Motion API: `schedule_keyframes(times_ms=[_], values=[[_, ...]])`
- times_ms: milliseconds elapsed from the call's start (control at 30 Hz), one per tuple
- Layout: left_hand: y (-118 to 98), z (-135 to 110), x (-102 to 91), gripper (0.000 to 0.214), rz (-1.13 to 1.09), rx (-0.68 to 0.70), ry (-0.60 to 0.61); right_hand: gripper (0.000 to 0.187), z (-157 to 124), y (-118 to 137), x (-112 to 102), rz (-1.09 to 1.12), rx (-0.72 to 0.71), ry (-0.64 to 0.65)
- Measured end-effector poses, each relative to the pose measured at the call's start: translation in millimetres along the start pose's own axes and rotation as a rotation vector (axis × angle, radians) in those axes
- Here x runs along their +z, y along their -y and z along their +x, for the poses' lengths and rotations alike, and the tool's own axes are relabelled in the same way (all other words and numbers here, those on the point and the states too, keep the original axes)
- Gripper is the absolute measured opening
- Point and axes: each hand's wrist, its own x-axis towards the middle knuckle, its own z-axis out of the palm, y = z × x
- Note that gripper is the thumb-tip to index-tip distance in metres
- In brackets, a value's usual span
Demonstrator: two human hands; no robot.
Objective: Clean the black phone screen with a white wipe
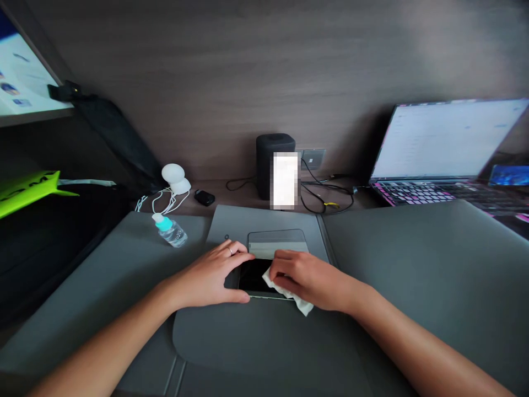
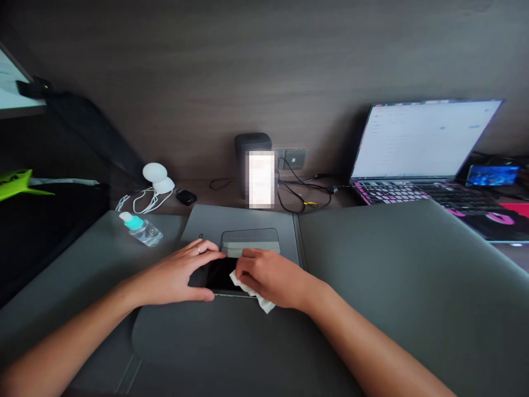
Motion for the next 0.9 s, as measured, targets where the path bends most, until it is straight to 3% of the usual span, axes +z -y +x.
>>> schedule_keyframes(times_ms=[167, 333, 467, 600, 800, 900], values=[[-1.4, 0.6, -2.0, 0.065, -0.005, -0.001, 0.015, 0.015, -2.3, 1.1, -1.1, 0.07, -0.041, 0.093], [-0.6, 0.3, -0.5, 0.063, -0.002, -0.003, 0.0, 0.016, -2.5, -0.9, 2.0, -0.006, -0.004, -0.002], [0.2, -0.1, 0.0, 0.065, -0.01, -0.001, 0.011, 0.015, -2.9, 0.3, 2.9, -0.005, -0.062, 0.04], [0.4, -0.1, -0.1, 0.064, 0.004, -0.01, 0.01, 0.019, -5.0, 0.3, 0.0, -0.046, 0.033, 0.002], [0.4, -0.5, 0.1, 0.065, -0.016, 0.004, 0.004, 0.015, -4.5, 3.9, 1.6, 0.01, -0.08, 0.094], [0.5, -0.8, 0.3, 0.064, -0.015, 0.002, -0.001, 0.017, -4.3, 0.3, 2.6, -0.01, 0.005, 0.014]])
